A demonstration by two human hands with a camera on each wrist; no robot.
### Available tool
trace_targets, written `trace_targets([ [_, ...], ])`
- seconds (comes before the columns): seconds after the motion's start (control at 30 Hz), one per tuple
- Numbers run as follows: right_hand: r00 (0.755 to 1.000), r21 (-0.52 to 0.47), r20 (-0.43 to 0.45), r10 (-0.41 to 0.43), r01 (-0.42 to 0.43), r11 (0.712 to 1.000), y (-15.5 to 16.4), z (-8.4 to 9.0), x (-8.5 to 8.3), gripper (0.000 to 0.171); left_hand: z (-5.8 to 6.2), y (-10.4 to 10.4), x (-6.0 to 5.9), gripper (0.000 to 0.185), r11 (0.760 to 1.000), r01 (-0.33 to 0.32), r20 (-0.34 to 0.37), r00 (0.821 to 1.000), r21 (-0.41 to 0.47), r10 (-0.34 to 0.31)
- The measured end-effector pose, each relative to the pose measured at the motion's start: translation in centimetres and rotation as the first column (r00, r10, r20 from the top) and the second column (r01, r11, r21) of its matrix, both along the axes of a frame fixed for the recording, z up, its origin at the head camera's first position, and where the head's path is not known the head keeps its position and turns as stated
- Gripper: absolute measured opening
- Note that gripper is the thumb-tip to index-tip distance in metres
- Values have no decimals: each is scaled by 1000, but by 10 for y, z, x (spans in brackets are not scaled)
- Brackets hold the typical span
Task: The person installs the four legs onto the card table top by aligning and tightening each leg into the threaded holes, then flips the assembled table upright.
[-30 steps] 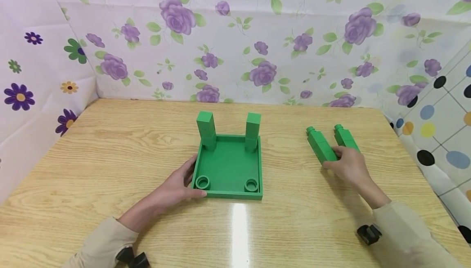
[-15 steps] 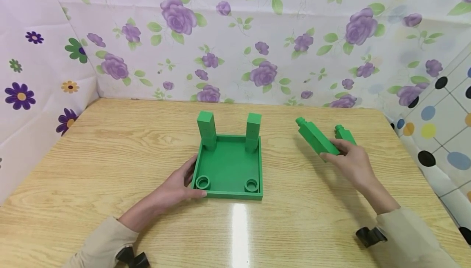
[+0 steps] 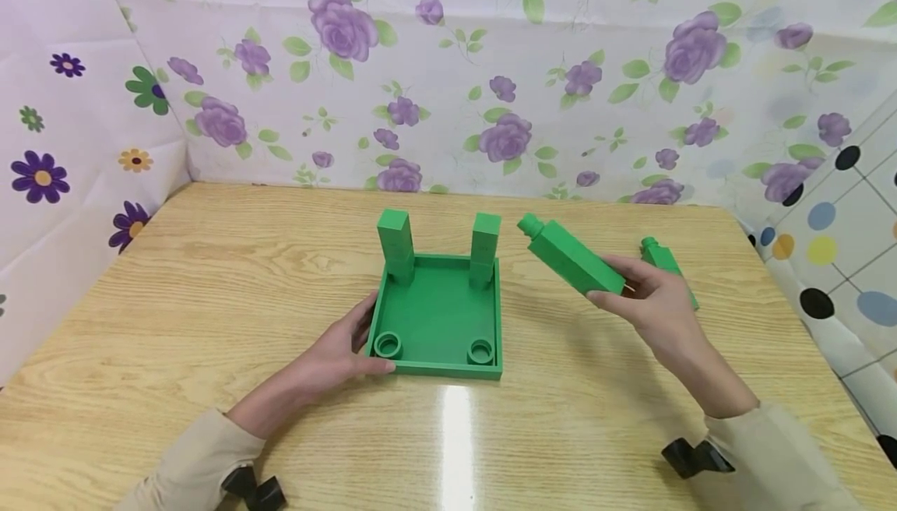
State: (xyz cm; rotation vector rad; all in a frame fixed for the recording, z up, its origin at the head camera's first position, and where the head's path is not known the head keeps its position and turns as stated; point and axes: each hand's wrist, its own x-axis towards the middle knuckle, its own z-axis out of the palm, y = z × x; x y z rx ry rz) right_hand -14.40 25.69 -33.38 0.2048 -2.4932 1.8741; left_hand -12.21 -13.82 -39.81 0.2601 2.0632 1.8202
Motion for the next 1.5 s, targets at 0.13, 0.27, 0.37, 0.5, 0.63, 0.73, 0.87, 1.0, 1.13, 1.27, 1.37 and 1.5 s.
trace_targets([
  [0.13,1000,27,-4,31,-31,999,-10,10,3,49,1,0,0,104,1000,0,-2,1000,2,0],
  [0.27,999,94,-12,38,-37,995,-20,19,3,48,2,0,1,104,1000,6,-8,1000,7,-5],
  [0.37,999,95,-12,30,-28,995,-30,25,1,47,2,0,1,104,1000,5,-7,1000,8,-5],
  [0.5,999,-11,-12,49,-49,999,-43,32,-3,45,1,0,1,104,1000,9,-6,1000,12,-9],
  [0.63,993,-169,-43,109,-114,979,-55,35,-8,40,1,0,1,104,1000,12,-6,1000,10,-12],
  [0.73,986,-236,-79,148,-162,958,-61,36,-9,36,2,0,1,105,1000,11,-8,1000,5,-11],
  [0.87,977,-270,-131,170,-200,942,-71,39,-10,35,2,0,1,106,1000,11,-6,1000,9,-11],
  [1.0,969,-240,-164,185,-221,945,-83,41,-12,35,2,-1,1,107,1000,5,5,1000,12,-5],
  [1.13,964,-209,-159,212,-243,947,-98,40,-13,37,1,-1,1,106,1000,1,10,1000,20,-1],
  [1.27,955,-58,-160,248,-260,964,-116,41,-14,39,0,-1,1,104,1000,2,8,1000,23,-2],
  [1.37,938,81,-165,304,-295,952,-129,42,-14,40,1,-1,0,104,1000,7,5,1000,20,-7],
  [1.5,910,152,-166,380,-357,922,-146,46,-15,39,11,0,3,104,1000,22,8,1000,15,-22],
])
